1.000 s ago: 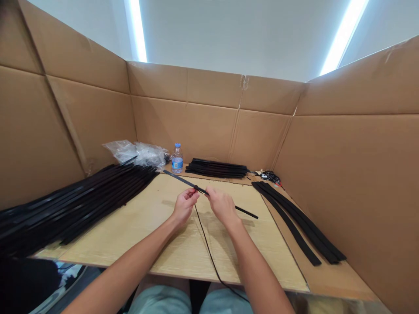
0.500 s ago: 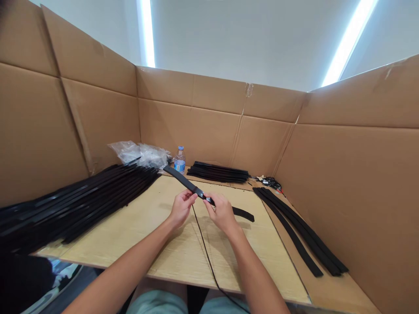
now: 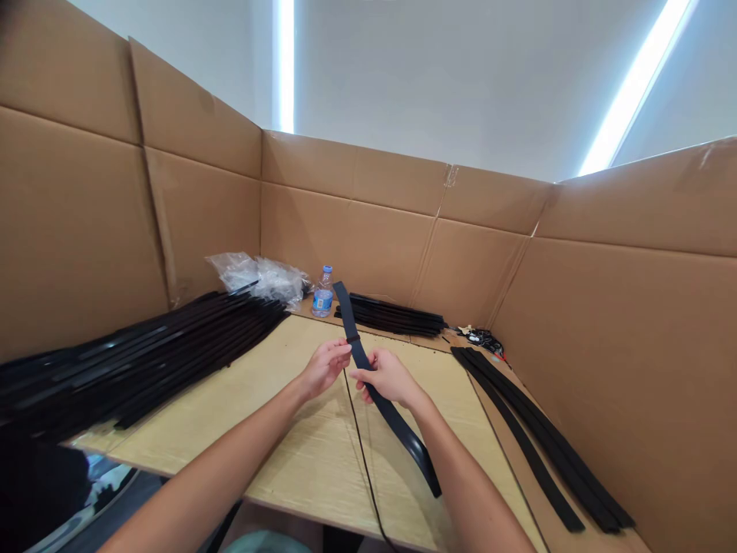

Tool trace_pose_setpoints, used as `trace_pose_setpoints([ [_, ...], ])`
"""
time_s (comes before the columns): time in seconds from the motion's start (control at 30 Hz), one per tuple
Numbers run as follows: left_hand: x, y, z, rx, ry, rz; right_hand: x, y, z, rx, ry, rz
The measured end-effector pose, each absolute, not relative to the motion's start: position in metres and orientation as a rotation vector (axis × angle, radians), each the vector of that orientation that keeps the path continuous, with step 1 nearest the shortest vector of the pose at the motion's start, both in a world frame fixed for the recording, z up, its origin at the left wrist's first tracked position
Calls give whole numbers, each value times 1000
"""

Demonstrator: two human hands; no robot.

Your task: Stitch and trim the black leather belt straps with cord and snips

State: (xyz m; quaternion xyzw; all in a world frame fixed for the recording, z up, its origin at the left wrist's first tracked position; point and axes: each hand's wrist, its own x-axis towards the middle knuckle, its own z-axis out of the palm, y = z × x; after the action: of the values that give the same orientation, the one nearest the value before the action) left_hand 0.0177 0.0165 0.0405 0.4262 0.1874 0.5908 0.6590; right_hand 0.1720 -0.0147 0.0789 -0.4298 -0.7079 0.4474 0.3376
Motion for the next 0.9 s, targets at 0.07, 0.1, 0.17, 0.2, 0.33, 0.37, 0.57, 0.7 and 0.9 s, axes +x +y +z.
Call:
trace_pose_setpoints([
  [0.07, 14, 25, 44, 981, 407, 1273, 170, -14, 81, -1075, -1788, 1273],
  [0.1, 13, 30, 46, 990, 397, 1246, 169, -13, 81, -1049, -1748, 1312],
  [0.17, 8, 42, 49, 1007, 374, 1213, 167, -10, 82, -984, -1651, 1372],
  [0.2, 6, 48, 51, 1014, 363, 1207, 166, -8, 82, -947, -1601, 1399],
  [0.33, 0, 65, 49, 1035, 347, 1216, 164, 2, 77, -821, -1413, 1531],
  [0.37, -1, 68, 47, 1040, 352, 1215, 164, 4, 75, -801, -1370, 1567],
  [0.57, -1, 67, 30, 1059, 410, 1155, 165, 5, 55, -762, -1153, 1654],
  [0.7, 2, 59, 28, 1067, 444, 1139, 167, -2, 53, -784, -1114, 1620],
  [0.9, 6, 48, 30, 1094, 468, 1166, 171, -5, 52, -853, -1213, 1555],
])
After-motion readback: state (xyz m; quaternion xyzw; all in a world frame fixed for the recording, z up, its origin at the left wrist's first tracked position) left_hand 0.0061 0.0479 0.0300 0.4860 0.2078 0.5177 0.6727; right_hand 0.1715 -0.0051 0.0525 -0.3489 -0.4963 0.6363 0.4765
